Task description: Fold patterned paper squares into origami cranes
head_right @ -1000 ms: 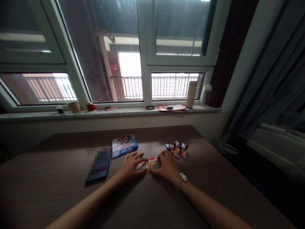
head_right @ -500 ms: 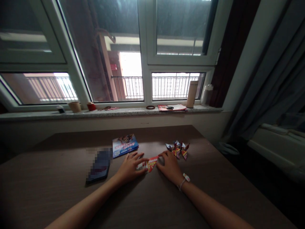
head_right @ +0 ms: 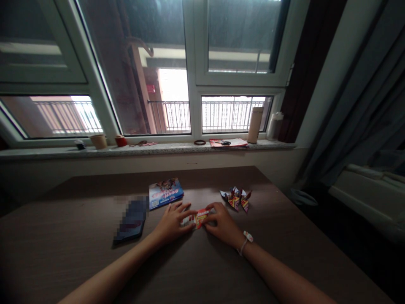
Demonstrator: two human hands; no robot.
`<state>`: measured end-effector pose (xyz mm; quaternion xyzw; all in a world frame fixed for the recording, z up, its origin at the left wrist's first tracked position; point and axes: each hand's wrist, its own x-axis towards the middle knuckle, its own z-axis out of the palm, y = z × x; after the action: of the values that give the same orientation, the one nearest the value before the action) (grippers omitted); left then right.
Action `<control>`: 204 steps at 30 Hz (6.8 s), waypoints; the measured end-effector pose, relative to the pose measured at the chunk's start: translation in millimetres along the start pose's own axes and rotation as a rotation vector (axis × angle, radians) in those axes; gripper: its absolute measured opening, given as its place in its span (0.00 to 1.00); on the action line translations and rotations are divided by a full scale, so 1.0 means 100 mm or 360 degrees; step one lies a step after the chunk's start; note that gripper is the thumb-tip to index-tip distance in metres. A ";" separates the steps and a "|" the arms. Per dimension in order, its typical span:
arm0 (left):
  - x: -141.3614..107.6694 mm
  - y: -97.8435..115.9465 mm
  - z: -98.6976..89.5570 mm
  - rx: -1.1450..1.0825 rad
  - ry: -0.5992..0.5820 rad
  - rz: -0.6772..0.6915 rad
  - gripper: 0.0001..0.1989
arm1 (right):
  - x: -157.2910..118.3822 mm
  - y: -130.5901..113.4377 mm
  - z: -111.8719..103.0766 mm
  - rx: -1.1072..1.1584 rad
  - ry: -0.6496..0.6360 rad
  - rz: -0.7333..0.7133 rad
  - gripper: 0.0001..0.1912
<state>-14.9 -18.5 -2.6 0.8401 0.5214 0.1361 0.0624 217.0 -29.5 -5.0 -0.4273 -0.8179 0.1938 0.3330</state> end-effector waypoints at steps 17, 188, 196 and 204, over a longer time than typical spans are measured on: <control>0.01 0.04 -0.07 -0.0002 -0.0080 -0.0037 0.23 | 0.07 -0.02 0.01 -0.0358 0.0207 0.0288 0.09; 0.08 -0.21 0.15 -0.0464 0.0335 0.0028 0.36 | 0.07 0.18 0.00 -0.0246 0.0137 0.0212 0.06; 0.04 -0.16 0.11 -0.0141 0.0195 0.0145 0.17 | 0.04 0.16 -0.01 -0.0176 0.0178 0.0062 0.16; 0.03 -0.12 0.07 -0.0138 0.0182 0.0181 0.17 | 0.05 0.11 -0.01 -0.0290 0.0070 -0.0088 0.19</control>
<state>-21.7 -10.2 -11.4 0.8556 0.4693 0.2096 0.0608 222.2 -19.2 -9.2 -0.4373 -0.8360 0.1001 0.3159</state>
